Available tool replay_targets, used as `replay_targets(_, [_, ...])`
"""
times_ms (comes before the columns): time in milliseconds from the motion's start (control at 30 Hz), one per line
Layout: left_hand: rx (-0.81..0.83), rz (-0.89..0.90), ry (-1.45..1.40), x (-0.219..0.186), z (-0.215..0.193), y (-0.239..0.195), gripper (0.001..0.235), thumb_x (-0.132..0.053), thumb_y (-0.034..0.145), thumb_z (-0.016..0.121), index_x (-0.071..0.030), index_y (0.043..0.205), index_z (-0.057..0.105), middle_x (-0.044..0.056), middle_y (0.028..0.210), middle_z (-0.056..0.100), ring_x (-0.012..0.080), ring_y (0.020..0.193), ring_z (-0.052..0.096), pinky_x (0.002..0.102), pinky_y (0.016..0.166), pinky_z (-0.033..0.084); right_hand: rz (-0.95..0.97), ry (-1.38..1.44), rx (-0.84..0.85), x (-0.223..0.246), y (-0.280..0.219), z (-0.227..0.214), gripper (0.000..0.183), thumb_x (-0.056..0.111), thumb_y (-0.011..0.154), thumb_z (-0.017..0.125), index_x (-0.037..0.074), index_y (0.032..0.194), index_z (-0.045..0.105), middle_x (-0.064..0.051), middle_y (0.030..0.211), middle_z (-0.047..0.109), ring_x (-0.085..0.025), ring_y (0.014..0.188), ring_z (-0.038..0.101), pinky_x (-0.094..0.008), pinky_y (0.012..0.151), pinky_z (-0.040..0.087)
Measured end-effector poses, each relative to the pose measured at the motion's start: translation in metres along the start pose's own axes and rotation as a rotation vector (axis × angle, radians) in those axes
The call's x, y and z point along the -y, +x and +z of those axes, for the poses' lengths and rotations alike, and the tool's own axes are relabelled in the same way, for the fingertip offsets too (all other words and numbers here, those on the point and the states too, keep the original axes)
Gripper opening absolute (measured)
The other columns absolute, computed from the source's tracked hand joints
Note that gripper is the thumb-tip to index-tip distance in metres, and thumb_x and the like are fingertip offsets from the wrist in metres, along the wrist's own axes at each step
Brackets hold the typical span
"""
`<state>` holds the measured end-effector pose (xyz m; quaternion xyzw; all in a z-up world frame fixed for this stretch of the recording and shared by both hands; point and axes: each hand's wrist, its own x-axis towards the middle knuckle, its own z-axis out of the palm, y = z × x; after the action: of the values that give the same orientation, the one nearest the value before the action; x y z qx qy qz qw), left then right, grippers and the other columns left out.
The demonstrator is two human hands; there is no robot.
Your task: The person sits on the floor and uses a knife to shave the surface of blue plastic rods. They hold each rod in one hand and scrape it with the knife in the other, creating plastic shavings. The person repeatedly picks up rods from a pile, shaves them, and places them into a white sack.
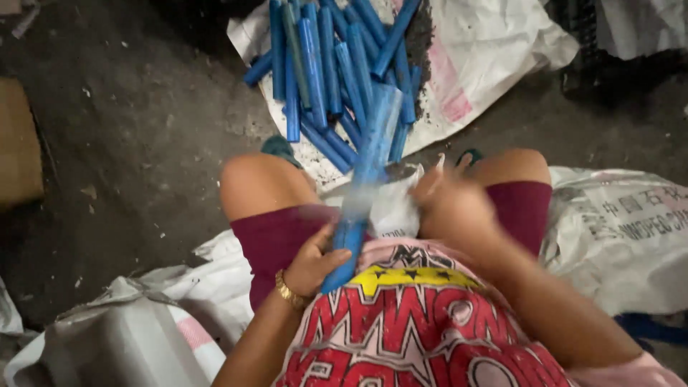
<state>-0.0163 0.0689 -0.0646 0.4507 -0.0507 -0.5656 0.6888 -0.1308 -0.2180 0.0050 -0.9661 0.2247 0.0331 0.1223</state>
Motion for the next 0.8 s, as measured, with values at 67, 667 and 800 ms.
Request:
replay_targets(67, [-0.074, 0.092, 0.377, -0.006, -0.003, -0.003, 0.041, -0.008, 0.093, 0.072, -0.002, 0.132, 0.063, 0.02, 0.111, 0.073, 0.0227, 0.098, 0.065, 0.04, 0.086, 0.061, -0.309, 0.037, 0.179, 0.03, -0.023, 0.012, 0.043, 0.025, 0.062, 0.067, 0.027, 0.105, 0.067, 0.001, 0.102, 0.054, -0.028, 0.059, 0.069, -0.04, 0.06, 0.061])
replay_targets(667, [-0.133, -0.023, 0.777, -0.005, 0.02, -0.001, 0.1, -0.031, 0.075, 0.086, -0.008, 0.155, 0.03, 0.034, 0.136, 0.054, 0.0565, 0.125, 0.054, 0.061, 0.099, 0.052, 0.237, -0.171, 0.237, -0.089, 0.06, 0.014, 0.049, 0.027, 0.072, 0.074, 0.026, 0.121, 0.067, -0.01, 0.116, 0.062, -0.039, 0.084, 0.077, -0.05, 0.066, 0.065])
replay_targets(800, [-0.158, -0.042, 0.699, 0.013, 0.015, -0.002, 0.103, -0.031, 0.073, 0.088, -0.006, 0.155, 0.031, 0.036, 0.136, 0.054, 0.0566, 0.124, 0.055, 0.059, 0.097, 0.055, 0.411, -0.102, 0.315, 0.011, 0.016, -0.044, 0.044, 0.03, 0.077, 0.07, 0.01, 0.114, 0.056, -0.017, 0.104, 0.069, -0.044, 0.091, 0.076, -0.054, 0.076, 0.062])
